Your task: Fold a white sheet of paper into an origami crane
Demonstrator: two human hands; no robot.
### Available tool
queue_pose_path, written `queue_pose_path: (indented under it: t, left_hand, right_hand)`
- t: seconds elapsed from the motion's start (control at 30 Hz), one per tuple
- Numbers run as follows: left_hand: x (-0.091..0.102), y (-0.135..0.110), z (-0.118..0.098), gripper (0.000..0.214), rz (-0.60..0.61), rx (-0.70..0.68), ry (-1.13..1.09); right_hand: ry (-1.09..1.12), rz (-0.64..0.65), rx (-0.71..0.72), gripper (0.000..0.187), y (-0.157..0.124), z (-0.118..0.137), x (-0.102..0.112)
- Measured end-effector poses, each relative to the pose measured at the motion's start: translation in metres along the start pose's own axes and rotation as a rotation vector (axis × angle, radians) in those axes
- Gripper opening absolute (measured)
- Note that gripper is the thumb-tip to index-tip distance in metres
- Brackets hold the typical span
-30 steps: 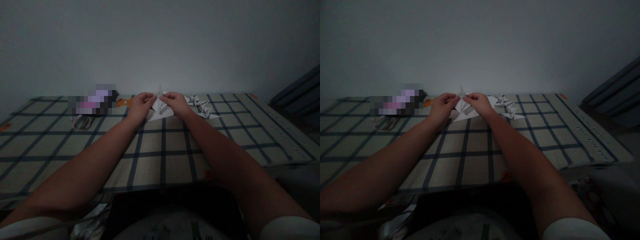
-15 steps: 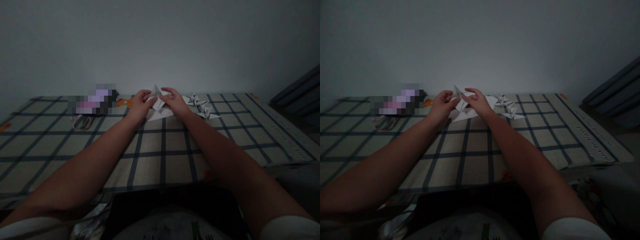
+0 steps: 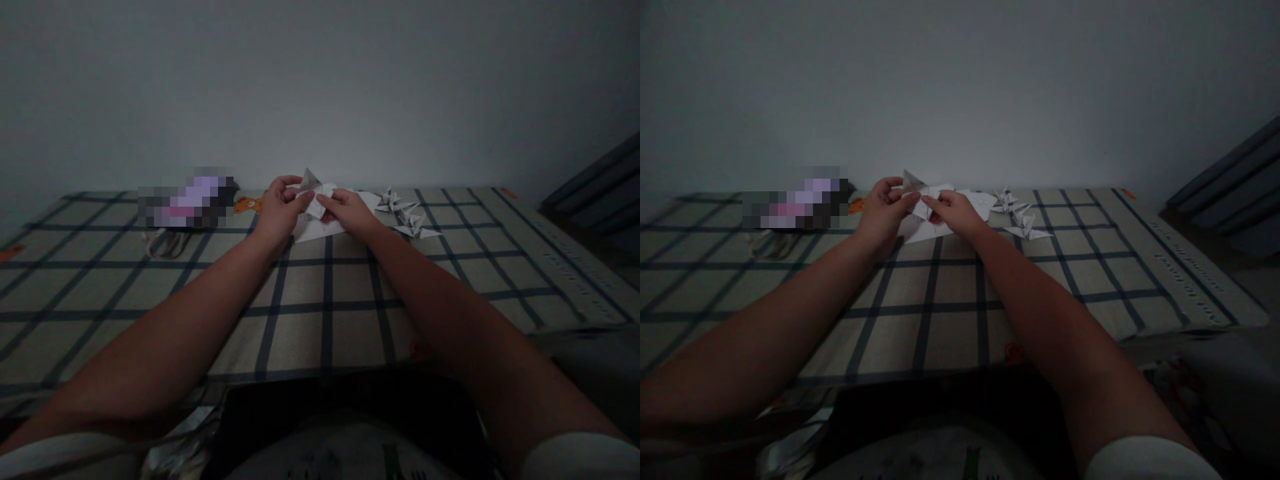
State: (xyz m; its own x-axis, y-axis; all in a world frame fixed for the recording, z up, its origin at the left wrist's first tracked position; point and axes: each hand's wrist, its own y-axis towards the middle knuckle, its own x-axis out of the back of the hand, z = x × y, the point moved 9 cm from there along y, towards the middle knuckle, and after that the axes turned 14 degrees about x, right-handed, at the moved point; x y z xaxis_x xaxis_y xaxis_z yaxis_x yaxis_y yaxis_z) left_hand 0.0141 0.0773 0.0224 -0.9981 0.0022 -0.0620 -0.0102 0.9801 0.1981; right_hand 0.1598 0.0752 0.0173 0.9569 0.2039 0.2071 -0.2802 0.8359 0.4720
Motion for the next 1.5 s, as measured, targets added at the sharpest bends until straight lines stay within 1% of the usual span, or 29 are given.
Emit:
queue_pose_path:
  t: [0.1,0.23,0.33,0.43,0.6,0.73,0.9,0.97,1.03,1.07,1.13,1.17,1.2,1.33,1.5]
  left_hand:
    - [0.001,0.000,-0.002,0.039,-0.017,-0.028,0.006]
    - [-0.001,-0.002,-0.002,0.049,0.001,-0.012,0.002]
    - [0.002,-0.002,-0.005,0.053,-0.029,-0.043,0.008]
    - [0.007,-0.002,-0.007,0.053,-0.074,-0.070,0.012]
    - [0.012,0.001,-0.004,0.056,-0.119,-0.083,0.014]
    - [0.017,0.005,-0.002,0.056,-0.131,-0.094,0.003]
    - [0.017,0.011,0.005,0.058,-0.103,-0.053,0.006]
    - [0.014,0.010,0.005,0.059,-0.066,-0.044,0.013]
    - [0.009,0.008,0.005,0.060,-0.019,-0.029,0.022]
    - [0.006,0.006,0.004,0.059,0.005,-0.018,0.024]
    - [0.001,0.002,0.003,0.058,0.046,0.006,0.019]
    - [-0.001,0.001,0.003,0.058,0.056,0.017,0.015]
    - [-0.002,0.000,0.002,0.058,0.059,0.028,0.012]
    - [-0.001,0.000,0.003,0.057,0.039,0.076,-0.025]
    - [0.001,0.005,0.007,0.047,0.023,0.099,-0.036]
  right_hand:
    - [-0.006,0.056,-0.005,0.039,0.000,-0.005,-0.005]
    - [-0.062,0.050,0.021,0.031,0.000,-0.003,-0.002]
    - [0.011,0.062,-0.011,0.028,-0.001,0.000,-0.006]
    - [0.061,0.107,-0.047,0.031,-0.004,0.003,-0.014]
    - [0.086,0.094,-0.068,0.033,-0.005,0.007,-0.016]
    - [0.125,0.140,-0.071,0.031,-0.005,0.008,-0.021]
    - [0.137,0.142,-0.071,0.029,-0.003,0.004,-0.020]
    - [0.157,0.104,-0.093,0.027,-0.002,-0.002,-0.017]
    - [0.190,0.011,-0.087,0.018,0.000,-0.006,-0.008]
    - [0.211,-0.041,-0.061,0.017,0.001,-0.006,-0.003]
    - [0.242,-0.059,-0.005,0.033,0.002,-0.003,0.000]
    - [0.245,-0.053,0.013,0.036,0.002,-0.002,0.000]
    - [0.243,-0.047,0.026,0.034,0.002,-0.001,0.001]
    - [0.208,-0.071,0.062,0.016,0.003,0.000,0.005]
    - [0.144,-0.119,0.086,0.010,0.004,-0.001,0.013]
